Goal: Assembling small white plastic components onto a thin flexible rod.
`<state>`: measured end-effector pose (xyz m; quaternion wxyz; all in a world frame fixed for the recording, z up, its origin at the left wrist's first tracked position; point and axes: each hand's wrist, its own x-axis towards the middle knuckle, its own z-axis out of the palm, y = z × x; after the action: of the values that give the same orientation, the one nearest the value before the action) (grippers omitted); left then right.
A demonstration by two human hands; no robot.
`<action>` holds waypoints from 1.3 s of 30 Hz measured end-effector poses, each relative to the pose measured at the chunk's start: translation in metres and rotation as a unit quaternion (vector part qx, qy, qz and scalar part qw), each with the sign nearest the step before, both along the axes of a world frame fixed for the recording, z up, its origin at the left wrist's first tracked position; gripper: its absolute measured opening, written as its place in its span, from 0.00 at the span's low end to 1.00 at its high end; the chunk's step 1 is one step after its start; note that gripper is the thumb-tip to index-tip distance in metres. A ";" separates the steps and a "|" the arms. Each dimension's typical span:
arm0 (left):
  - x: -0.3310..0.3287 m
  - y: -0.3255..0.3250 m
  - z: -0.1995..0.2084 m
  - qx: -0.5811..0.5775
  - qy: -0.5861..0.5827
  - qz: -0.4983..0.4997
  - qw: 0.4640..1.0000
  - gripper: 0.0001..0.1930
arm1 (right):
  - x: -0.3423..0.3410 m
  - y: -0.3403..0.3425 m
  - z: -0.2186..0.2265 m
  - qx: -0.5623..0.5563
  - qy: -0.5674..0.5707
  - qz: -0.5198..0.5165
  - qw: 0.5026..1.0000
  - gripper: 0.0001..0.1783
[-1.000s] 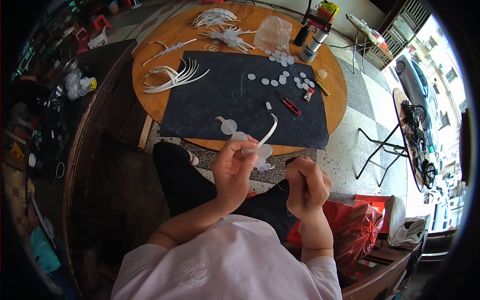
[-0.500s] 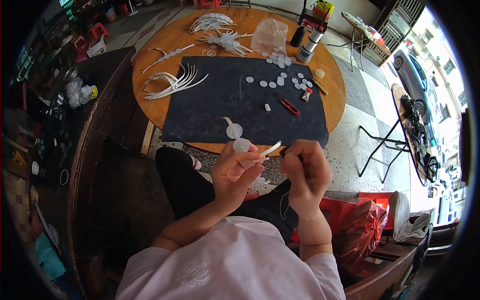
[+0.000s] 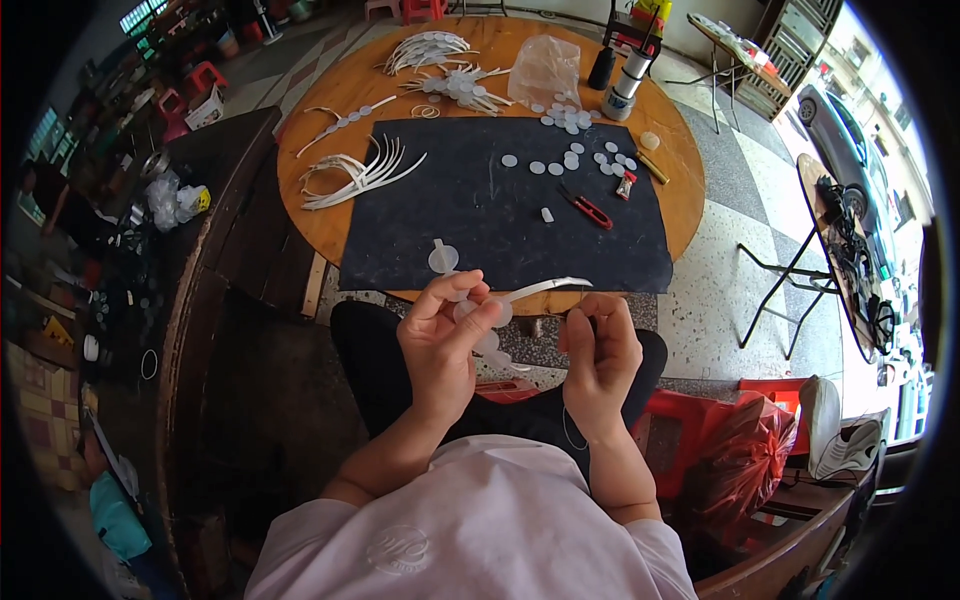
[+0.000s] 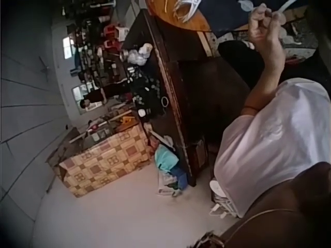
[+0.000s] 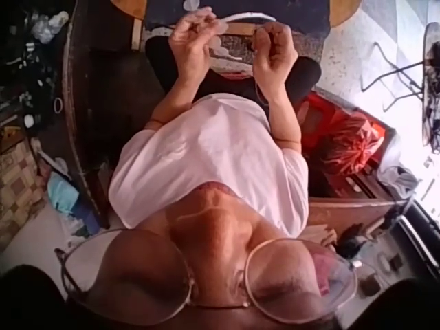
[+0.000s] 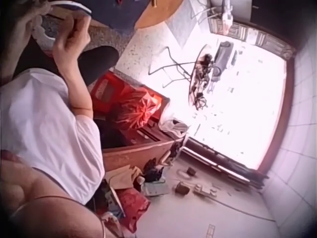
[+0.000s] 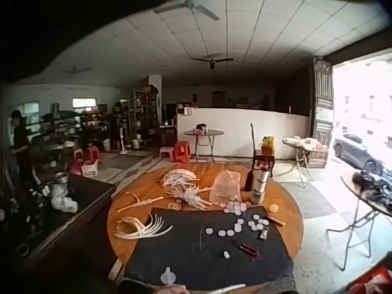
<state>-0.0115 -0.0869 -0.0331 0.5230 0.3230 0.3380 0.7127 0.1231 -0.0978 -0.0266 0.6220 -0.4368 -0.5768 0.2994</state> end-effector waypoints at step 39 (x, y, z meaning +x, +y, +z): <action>-0.002 0.021 0.023 -0.062 0.115 -0.321 0.938 0.14 | 0.025 0.042 -0.008 -0.151 0.242 0.282 0.916 0.04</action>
<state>-0.0134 -0.0658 -0.0104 0.7003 0.4609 0.3181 0.4426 0.1482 -0.0556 -0.0348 0.5588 -0.2592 -0.4561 0.6422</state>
